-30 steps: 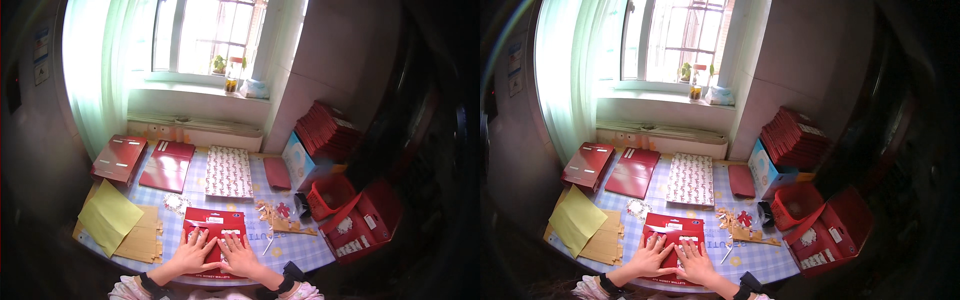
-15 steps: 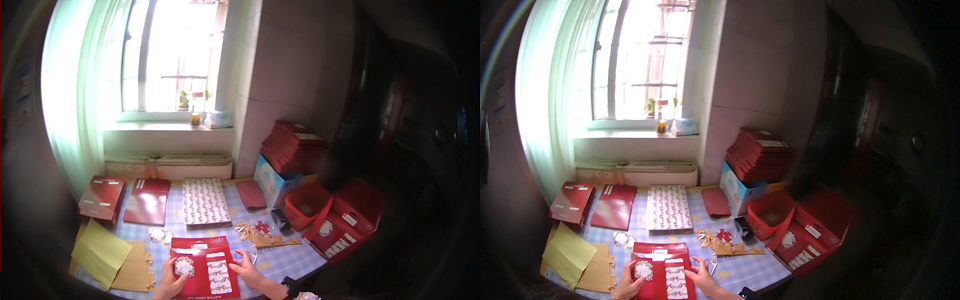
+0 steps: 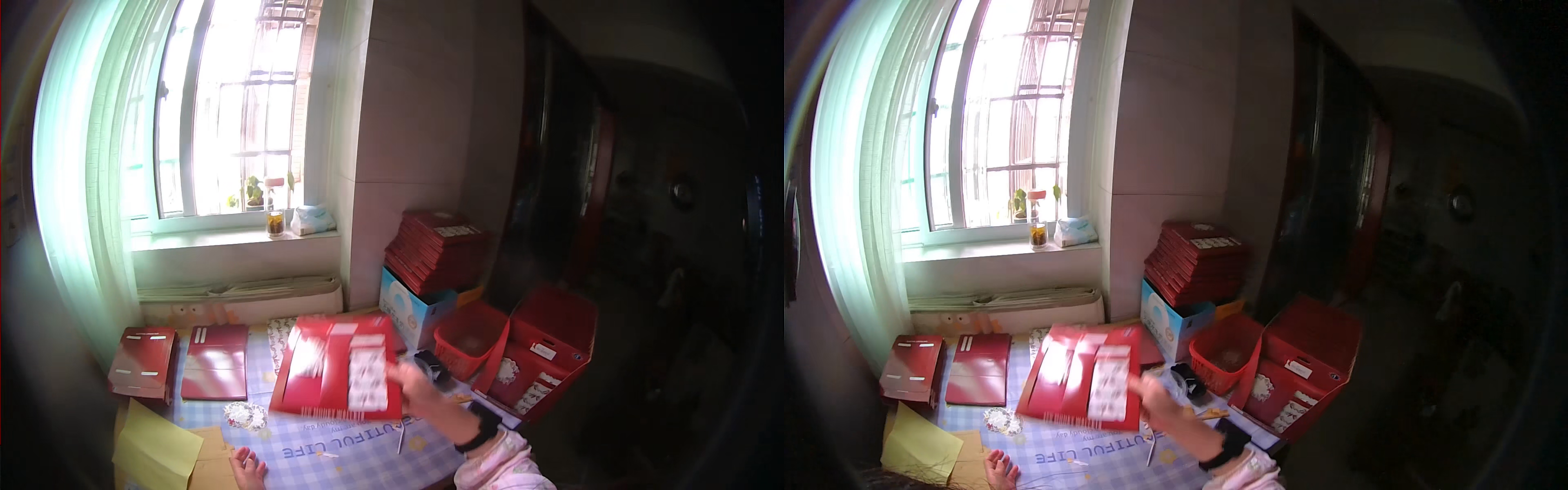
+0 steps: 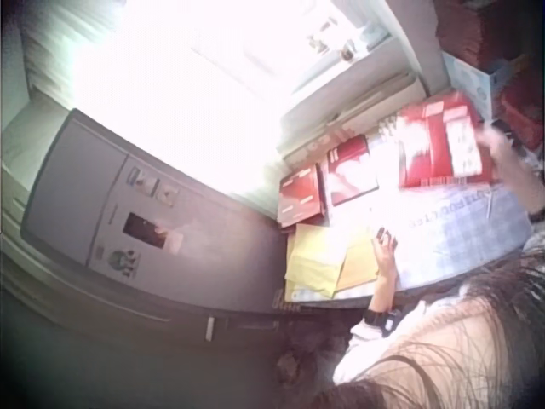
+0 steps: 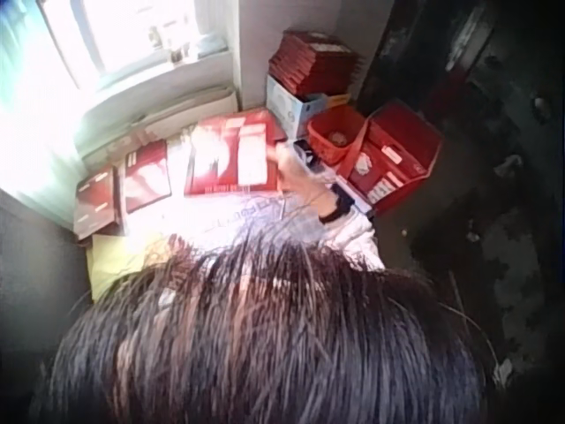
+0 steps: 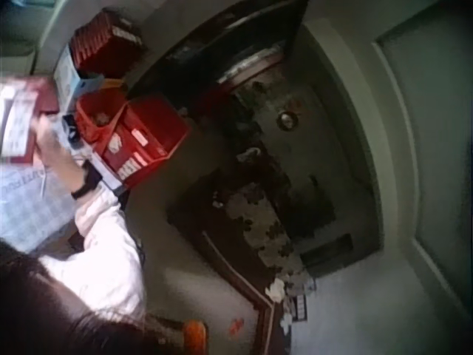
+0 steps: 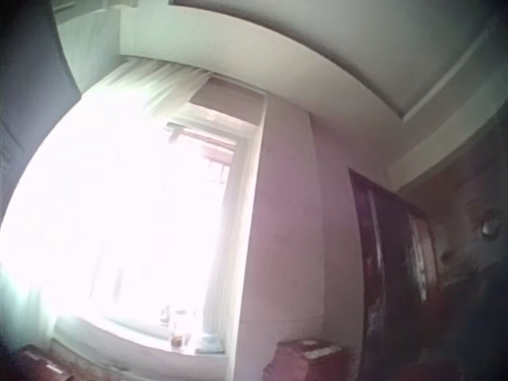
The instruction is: Assembling and folding red paper envelopes or money wallets for a gift shop.
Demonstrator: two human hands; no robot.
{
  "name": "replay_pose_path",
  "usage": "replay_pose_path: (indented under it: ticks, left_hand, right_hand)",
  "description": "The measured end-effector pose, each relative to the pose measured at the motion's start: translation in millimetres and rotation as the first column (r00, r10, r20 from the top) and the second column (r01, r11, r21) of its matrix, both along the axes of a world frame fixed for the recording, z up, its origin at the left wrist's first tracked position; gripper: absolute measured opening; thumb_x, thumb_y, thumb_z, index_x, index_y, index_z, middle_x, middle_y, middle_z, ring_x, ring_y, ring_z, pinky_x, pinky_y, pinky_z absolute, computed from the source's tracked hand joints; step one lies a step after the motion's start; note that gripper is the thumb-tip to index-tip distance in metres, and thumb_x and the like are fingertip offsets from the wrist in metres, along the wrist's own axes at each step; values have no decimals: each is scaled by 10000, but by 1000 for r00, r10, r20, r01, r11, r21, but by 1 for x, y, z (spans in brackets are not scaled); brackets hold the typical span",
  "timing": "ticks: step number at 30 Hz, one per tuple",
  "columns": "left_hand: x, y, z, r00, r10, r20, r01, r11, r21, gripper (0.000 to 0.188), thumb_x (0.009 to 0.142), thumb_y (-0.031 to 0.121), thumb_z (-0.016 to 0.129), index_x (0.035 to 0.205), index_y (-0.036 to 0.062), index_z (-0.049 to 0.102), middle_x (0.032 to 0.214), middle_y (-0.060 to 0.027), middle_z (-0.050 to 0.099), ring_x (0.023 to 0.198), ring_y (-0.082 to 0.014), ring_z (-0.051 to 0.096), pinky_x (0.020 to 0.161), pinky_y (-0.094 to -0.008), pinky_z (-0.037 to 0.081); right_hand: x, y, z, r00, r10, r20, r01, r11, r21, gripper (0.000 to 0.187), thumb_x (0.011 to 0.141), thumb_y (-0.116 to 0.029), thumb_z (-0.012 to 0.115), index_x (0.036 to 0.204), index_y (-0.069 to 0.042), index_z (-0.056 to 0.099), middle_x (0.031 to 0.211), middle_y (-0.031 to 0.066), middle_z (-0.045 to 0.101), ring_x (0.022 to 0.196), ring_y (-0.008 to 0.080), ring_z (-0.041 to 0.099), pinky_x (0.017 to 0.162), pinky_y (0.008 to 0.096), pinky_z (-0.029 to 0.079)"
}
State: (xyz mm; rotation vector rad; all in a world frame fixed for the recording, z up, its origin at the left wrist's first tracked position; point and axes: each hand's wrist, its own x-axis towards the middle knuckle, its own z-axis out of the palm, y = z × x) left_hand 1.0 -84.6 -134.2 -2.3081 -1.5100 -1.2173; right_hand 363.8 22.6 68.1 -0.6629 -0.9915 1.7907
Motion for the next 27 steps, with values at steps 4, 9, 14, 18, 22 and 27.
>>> replay_pose_path:
  ticks: [4,9,14,18,22,27]
  left_hand:
    - [-2,0,-13,977,-3,213,6,1000,-17,472,917,455,410,1104,43,545,1001,-141,559,827,-262,535,803,-469,449]
    - [5,-9,-10,959,44,279,-2,989,-147,453,910,422,430,1108,31,546,980,-154,561,819,-272,537,790,-463,450]
    - [20,-18,12,947,83,311,7,960,-280,408,896,330,484,1145,9,518,986,-183,548,857,-299,525,802,-443,434]
    - [30,-26,29,928,195,317,-57,916,-398,395,885,257,527,1176,-9,495,991,-206,537,888,-322,515,811,-428,421]
    - [20,4,-81,917,235,321,-64,884,-463,401,876,202,560,1198,-22,478,995,-223,529,910,-338,507,817,-416,412]
    - [-9,19,-220,936,141,-321,-222,947,-230,368,877,202,555,1168,-16,497,976,-227,534,899,-363,503,807,-432,411]
  right_hand:
    - [12,51,102,792,-586,-169,609,749,260,334,919,-222,488,1191,-32,449,1109,106,564,964,207,596,755,364,524]
    - [71,146,155,429,-878,-213,897,385,217,403,889,-373,514,1241,-197,424,1171,11,506,1011,164,518,695,334,446]
    - [166,219,149,-31,-998,-54,960,-45,277,488,934,-313,456,1331,-53,342,1281,163,472,1088,276,543,761,361,514]
    - [136,225,151,105,-985,-135,990,91,108,510,935,-316,454,1329,-19,327,1283,192,463,1100,298,539,740,387,541]
    - [137,229,168,164,-986,-28,973,157,169,521,931,-348,462,1317,-18,342,1265,175,467,1068,296,549,686,388,553]
    - [153,255,168,194,-969,155,882,241,405,574,921,-385,466,1292,44,381,1281,191,463,1102,334,528,822,447,503]
